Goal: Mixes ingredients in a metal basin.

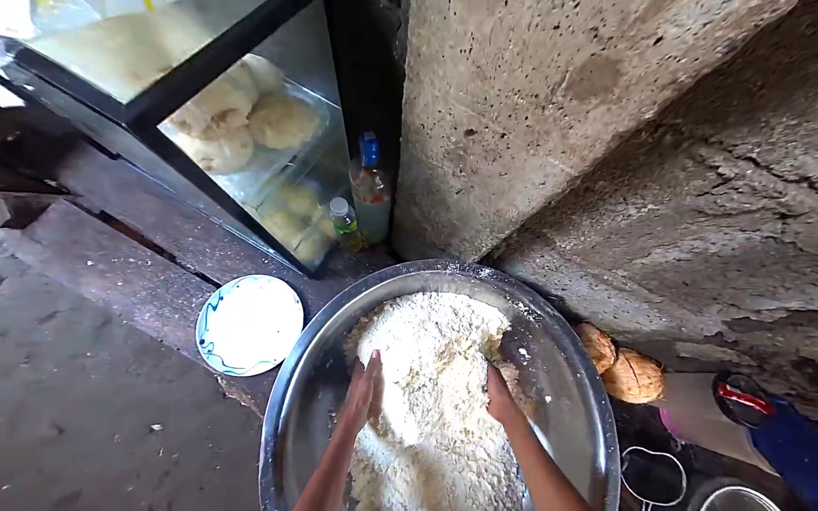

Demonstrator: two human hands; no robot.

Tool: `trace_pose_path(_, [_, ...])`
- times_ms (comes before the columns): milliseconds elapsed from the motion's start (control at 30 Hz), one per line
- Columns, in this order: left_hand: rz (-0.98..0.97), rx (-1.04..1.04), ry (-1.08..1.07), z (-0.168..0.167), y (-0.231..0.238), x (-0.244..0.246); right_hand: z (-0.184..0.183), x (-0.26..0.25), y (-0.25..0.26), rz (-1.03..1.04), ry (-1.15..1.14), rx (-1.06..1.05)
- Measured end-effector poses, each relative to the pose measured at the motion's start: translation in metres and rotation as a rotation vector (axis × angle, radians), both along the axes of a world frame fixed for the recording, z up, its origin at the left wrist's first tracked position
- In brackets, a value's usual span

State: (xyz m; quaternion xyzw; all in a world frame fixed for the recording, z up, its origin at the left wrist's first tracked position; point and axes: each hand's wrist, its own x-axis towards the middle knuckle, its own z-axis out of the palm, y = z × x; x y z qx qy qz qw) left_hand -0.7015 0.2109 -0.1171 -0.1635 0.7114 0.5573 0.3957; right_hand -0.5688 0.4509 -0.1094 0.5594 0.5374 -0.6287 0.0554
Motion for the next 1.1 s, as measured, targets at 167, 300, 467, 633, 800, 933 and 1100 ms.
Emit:
trace_pose_path(167, [0.051, 0.096, -0.058, 0.058, 0.034, 0.033, 0.047, -0.012, -0.053, -0.073, 0.106, -0.015])
trace_pose_path(300, [0.136, 0.158, -0.246, 0.099, 0.058, 0.072, 0.101, 0.003, -0.091, -0.098, 0.243, 0.043])
trace_pose_path(467, [0.267, 0.328, -0.33, 0.141, 0.065, 0.084, 0.116, 0.029, -0.093, 0.045, 0.415, 0.171])
trace_pose_path(633, [0.289, 0.245, -0.371, 0.166, 0.053, 0.09, 0.12, 0.042, -0.109, 0.215, 0.545, 0.424])
trace_pose_path(800, [0.007, 0.196, -0.394, 0.187, 0.051, 0.104, 0.119, 0.043, -0.1, 0.133, 0.506, 0.505])
trace_pose_path(933, [0.181, 0.262, -0.436, 0.181, 0.054, 0.106, 0.101, 0.052, -0.097, 0.352, 0.823, 0.492])
trace_pose_path(1100, [0.293, 0.42, -0.473, 0.177, 0.068, 0.103, 0.106, 0.051, -0.107, 0.333, 0.696, 0.52])
